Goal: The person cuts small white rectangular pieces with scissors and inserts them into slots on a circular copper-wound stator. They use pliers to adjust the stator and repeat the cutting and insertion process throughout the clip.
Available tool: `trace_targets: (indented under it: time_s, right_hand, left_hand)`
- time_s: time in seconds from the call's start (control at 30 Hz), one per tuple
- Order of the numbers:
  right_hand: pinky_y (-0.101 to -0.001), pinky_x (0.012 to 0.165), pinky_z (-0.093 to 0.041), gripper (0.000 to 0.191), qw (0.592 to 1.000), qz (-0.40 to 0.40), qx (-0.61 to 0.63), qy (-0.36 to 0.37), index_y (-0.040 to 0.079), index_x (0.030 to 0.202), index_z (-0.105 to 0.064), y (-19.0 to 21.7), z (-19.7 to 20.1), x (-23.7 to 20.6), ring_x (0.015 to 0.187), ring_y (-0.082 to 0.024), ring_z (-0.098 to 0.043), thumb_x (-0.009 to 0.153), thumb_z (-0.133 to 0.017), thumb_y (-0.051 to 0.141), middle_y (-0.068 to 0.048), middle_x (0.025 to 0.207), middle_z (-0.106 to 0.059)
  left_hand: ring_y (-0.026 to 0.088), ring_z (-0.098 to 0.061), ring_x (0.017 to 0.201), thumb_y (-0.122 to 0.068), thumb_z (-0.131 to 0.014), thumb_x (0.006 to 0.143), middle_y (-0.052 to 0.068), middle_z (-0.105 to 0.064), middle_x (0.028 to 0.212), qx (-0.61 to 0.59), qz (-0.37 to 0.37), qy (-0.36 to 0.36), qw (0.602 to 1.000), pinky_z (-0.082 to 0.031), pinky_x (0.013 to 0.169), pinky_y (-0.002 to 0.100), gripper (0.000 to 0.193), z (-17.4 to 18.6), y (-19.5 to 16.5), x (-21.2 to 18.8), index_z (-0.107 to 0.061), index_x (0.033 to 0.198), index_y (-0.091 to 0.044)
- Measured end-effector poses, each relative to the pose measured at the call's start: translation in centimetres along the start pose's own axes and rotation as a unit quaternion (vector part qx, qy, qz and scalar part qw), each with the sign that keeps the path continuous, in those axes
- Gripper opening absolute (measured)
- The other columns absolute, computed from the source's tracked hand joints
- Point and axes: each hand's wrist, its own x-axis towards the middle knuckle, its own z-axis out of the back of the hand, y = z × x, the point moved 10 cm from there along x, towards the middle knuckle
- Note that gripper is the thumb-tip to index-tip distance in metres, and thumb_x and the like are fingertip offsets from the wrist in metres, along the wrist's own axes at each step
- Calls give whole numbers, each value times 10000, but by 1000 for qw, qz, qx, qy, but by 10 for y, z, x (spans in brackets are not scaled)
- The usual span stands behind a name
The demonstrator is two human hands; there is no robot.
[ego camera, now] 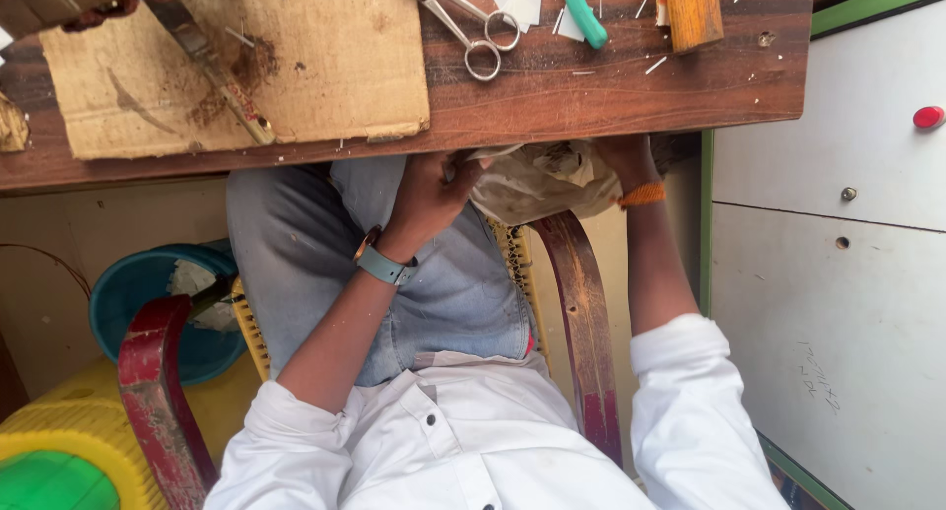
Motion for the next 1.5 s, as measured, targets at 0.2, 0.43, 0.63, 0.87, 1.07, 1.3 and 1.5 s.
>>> trace_targets:
  time_s: [0.2, 0.43, 0.63, 0.87, 1.07, 1.3, 1.5]
  right_hand:
    - [-420, 963, -549, 226, 961, 16, 30, 274, 88, 1137, -738, 26, -57, -36, 1047, -305, -699, 1031, -621, 250, -146, 1149, -745]
    - [-458, 1061, -456, 429, 977, -20, -9, 210, 84, 1332, -633, -3, -71, -28, 1216, -365, -603, 935, -584, 240, -212, 1286, -654]
    - [-464, 1037, -483, 387, 993, -52, -97, 52, 84, 1278, -662, -57, -38, 15, 1185, -344, -624, 940, -626, 269, -180, 1237, -683]
    - [-471, 1010, -515, 348, 991, -21, -99, 86, 84, 1214, -696, -53, -54, -17, 1150, -320, -648, 945, -676, 304, -142, 1180, -717]
    - [-457, 1037, -554, 198, 920, 211, -310, 117, 140, 1072, -733, -3, -87, -35, 1114, -243, -682, 939, -718, 286, -64, 1133, -735]
    - [-471, 873, -518, 558, 983, 57, -138, 105, 33, 1187, -706, 18, -95, -34, 1013, -295, -646, 935, -664, 529, -153, 1130, -704]
    - [-467, 885, -492, 565, 989, 8, -104, 110, 10, 1192, -665, 9, -86, -42, 1027, -300, -614, 944, -657, 517, -168, 1143, -663]
  left_hand:
    - [127, -649, 675, -125, -672, 1027, 81, -762, 886, 23, 3, 11, 1000, -476, 600, 299, 151, -2, 10, 4, -739, 1132, -40]
    - [154, -651, 744, -107, -633, 1005, 125, -739, 979, 42, -134, 32, 990, -516, 659, 289, 224, -11, -25, -5, -696, 1204, -24]
    - [173, -629, 613, -139, -655, 1019, 106, -738, 831, 79, -28, -13, 996, -451, 545, 327, 131, 2, 5, 6, -733, 1057, -40]
    - [305, -684, 879, -114, -636, 1034, 180, -718, 973, 89, -129, -100, 983, -521, 738, 410, 165, 29, 7, -3, -672, 1122, 20]
    - [306, -644, 695, -121, -637, 990, 174, -682, 809, 67, 5, -42, 997, -471, 642, 440, 160, 16, 35, 2, -679, 1026, 29]
    - [259, -629, 658, -157, -587, 1090, 174, -714, 808, 108, 64, 59, 990, -469, 651, 407, 184, -13, 16, -1, -732, 1137, -52]
    - [167, -664, 726, -75, -559, 1047, 115, -736, 954, -24, -134, 25, 990, -514, 646, 331, 199, -21, -36, -4, -682, 1195, -27]
